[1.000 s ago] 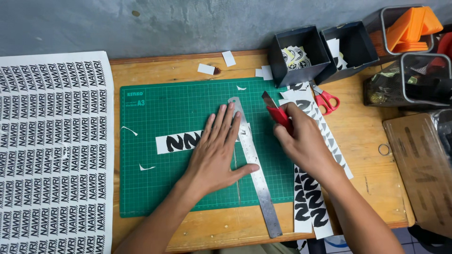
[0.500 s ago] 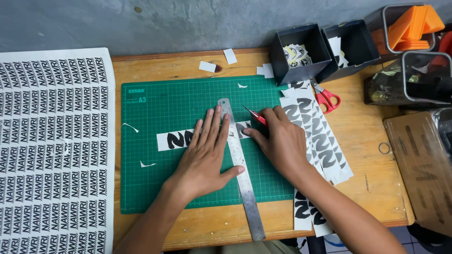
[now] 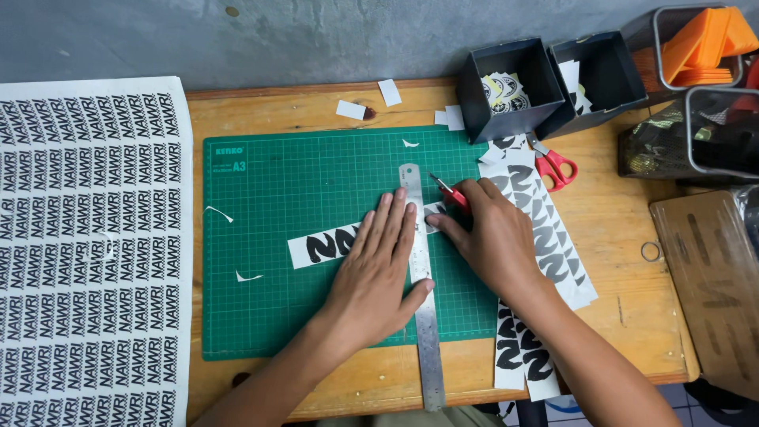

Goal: The person uses a metal ruler and a red utility knife to cut strips of black and white stickers on a green cutting mat. They align the ruler along the sticker strips and slice through the material to separate individual pieces.

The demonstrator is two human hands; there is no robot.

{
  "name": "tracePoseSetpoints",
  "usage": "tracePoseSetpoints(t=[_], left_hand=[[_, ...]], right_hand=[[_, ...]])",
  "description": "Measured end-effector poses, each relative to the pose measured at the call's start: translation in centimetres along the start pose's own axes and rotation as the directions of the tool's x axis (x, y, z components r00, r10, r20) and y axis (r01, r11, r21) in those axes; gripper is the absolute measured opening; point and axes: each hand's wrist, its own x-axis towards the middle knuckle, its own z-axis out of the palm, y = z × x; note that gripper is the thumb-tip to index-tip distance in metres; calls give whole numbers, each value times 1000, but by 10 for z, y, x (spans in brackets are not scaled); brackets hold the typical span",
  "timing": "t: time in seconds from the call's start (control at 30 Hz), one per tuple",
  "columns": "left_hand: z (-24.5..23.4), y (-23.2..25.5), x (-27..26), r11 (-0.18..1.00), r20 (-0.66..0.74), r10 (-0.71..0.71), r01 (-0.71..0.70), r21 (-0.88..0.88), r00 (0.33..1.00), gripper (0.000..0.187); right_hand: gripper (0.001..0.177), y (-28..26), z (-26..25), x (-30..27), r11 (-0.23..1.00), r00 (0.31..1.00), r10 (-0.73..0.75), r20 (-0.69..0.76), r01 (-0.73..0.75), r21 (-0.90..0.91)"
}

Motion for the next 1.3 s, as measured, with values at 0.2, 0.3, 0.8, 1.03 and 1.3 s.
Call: tracePoseSetpoints(t=[0.2, 0.3, 0.8, 1.03, 1.3], left_hand=[[5, -3, -4, 997, 0, -32, 32, 71, 999, 111], [3, -5, -3, 992, -8, -31, 32, 125, 999, 119], [-8, -8, 12, 996, -160, -8, -6, -90, 987, 86], [-5, -8, 10, 993, -103, 9, -22, -120, 995, 96], [-6, -8, 11, 991, -96, -12, -1, -134, 995, 95]], right_hand=[[47, 3, 3, 1, 998, 999, -53, 7, 53, -14], [46, 2, 2, 0, 998, 998, -69, 7, 69, 3], [47, 0, 0, 1, 998, 998, -54, 39, 55, -32], [47, 1, 0, 0, 996, 996, -80, 28, 81, -24], [48, 1, 1, 0, 997, 997, -77, 29, 78, -26]])
